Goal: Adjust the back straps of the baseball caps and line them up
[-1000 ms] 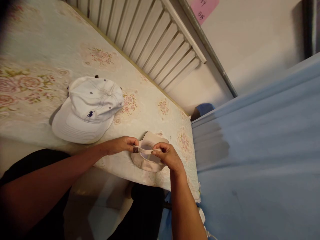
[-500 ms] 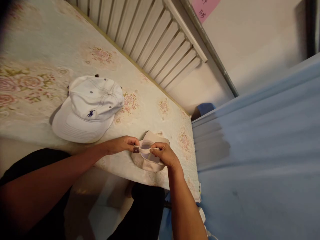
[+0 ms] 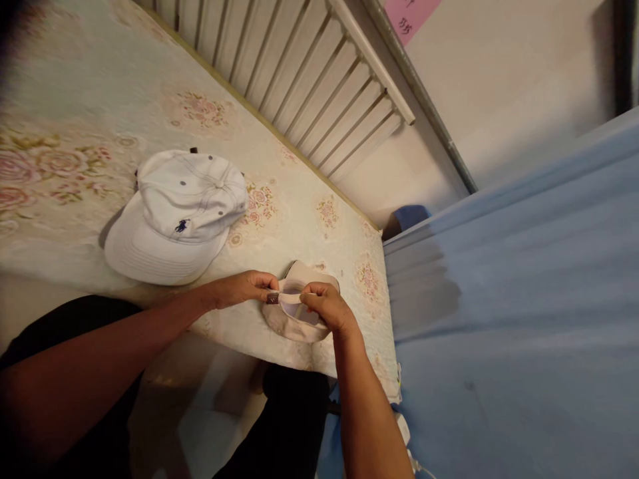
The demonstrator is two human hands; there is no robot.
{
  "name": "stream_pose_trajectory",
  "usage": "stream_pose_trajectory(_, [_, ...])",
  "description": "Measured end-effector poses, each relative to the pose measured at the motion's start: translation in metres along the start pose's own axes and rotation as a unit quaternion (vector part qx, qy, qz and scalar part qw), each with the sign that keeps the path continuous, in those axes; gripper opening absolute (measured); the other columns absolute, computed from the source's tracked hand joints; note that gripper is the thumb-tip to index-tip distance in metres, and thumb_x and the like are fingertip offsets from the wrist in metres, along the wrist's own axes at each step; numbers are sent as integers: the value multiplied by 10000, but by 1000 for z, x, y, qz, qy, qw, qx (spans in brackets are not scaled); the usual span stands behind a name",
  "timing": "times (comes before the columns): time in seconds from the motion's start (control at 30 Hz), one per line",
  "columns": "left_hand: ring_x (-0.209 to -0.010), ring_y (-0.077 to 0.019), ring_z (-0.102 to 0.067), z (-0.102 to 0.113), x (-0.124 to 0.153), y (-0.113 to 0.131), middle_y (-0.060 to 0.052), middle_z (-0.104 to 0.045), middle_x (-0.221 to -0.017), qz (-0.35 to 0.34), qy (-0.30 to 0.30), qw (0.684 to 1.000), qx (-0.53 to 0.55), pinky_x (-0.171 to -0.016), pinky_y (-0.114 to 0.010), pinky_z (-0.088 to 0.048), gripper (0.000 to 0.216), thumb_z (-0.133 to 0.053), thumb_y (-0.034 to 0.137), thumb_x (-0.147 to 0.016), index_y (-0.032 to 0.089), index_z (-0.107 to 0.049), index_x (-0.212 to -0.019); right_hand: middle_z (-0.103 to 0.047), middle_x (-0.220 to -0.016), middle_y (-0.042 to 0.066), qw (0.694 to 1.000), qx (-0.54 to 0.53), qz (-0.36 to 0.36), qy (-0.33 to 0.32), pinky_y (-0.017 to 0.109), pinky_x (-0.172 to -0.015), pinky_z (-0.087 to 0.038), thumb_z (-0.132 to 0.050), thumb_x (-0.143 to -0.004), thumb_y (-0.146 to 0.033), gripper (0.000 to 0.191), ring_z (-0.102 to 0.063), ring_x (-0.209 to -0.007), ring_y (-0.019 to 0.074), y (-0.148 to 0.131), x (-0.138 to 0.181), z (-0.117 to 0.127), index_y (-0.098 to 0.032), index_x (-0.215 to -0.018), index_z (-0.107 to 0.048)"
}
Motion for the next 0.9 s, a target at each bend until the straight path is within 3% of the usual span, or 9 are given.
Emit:
stream_pose_trajectory(0.2, [-731, -122, -487, 0, 0, 0, 17, -554, -755, -6, 0, 1000, -8, -693, -236, -358, 224, -692, 379, -751, 175, -630, -818, -492, -489, -54, 999, 36, 11, -5, 203, -455, -268, -592, -733, -299, 163, -381, -445, 67, -4, -1, -4, -173, -629, -597])
stream_pose_trajectory(0.3, [-724, -121, -483, 0, 0, 0, 21, -546, -747, -2, 4, 1000, -16, -684, -235, -356, 235, -688, 391, -749, 174, -624, -813, -516, -525, -58, 999, 30, 27, -9, 204, -488, -301, -624, -722, -285, 130, -425, -485, 73, -6, 0, -5, -179, -780, -672])
stream_pose_trajectory(0.4, [-718, -120, -482, 0, 0, -1, 25, -544, -743, 2, 11, 1000, -18, -681, -237, -353, 243, -691, 399, -744, 175, -620, -807, -532, -564, -58, 999, 4, 31, -13, 207, -492, -306, -676, -689, -274, 224, -432, -505, 75, -6, 2, -6, -196, -897, -701])
stream_pose_trajectory(0.7, [-719, -123, -491, 1, -1, -2, 23, -559, -745, -5, 10, 1000, -11, -693, -246, -350, 244, -695, 400, -750, 173, -634, -812, -558, -573, -46, 997, -19, 64, 25, 217, -505, -341, -754, -649, -341, 214, -459, -516, 85, -7, 1, 0, -182, -653, -610])
stream_pose_trajectory(0.9, [-716, -119, -478, 1, -1, -3, 22, -545, -746, -5, 7, 1000, 3, -695, -247, -347, 242, -694, 389, -758, 165, -624, -819, -635, -619, -17, 983, -99, 137, 77, 239, -587, -401, -732, -704, -322, 166, -534, -565, 106, -25, 10, 8, -197, -743, -631])
Point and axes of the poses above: each hand's wrist, its own x-axis away from the middle knuckle, its own z-axis out of the back of the hand, y = z × x, the point moved 2 cm from there along -x, towards the middle knuckle
